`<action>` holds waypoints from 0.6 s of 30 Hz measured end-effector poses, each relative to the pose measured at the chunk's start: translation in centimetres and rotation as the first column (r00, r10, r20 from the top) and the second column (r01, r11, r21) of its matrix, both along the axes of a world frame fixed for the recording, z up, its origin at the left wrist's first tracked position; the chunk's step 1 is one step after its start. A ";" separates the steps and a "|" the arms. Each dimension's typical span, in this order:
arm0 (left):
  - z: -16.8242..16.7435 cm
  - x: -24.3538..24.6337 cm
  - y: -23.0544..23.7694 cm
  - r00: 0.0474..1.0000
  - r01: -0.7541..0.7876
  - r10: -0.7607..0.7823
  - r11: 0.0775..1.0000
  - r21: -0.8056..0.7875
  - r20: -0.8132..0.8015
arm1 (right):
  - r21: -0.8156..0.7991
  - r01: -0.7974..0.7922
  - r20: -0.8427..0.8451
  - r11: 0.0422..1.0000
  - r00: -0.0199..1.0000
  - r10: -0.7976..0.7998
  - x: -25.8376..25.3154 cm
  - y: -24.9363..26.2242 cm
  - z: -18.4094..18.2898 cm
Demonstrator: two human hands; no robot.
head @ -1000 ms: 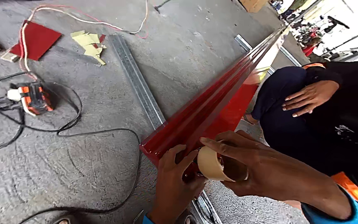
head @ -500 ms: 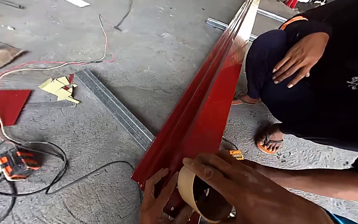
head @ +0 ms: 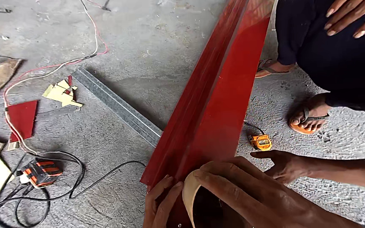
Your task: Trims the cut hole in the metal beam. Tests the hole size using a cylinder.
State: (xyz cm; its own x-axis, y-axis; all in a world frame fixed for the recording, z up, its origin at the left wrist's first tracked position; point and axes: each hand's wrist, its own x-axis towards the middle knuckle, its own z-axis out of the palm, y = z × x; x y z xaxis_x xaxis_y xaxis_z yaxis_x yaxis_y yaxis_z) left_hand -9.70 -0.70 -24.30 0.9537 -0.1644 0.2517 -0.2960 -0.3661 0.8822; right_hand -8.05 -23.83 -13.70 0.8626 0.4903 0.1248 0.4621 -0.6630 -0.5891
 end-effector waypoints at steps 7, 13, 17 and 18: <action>0.1 -0.1 0.7 0.998 0.049 -0.052 0.995 0.083 0.031 | -0.179 0.195 -0.033 0.964 0.978 -0.204 -1.0 -0.8 -0.3; -1.0 -1.6 0.0 0.983 -0.118 0.106 0.990 0.073 0.151 | -0.235 0.244 0.006 0.941 0.968 -0.250 -2.7 -1.6 -2.5; -2.5 -4.4 -1.7 0.976 -0.186 0.177 0.981 0.057 0.126 | -0.206 0.051 0.019 0.977 0.999 -0.048 -2.1 -1.2 1.1; -3.0 -4.8 -2.0 0.971 -0.207 0.193 0.974 0.094 0.142 | -0.204 0.026 0.014 0.979 1.000 -0.024 -1.6 -1.2 2.9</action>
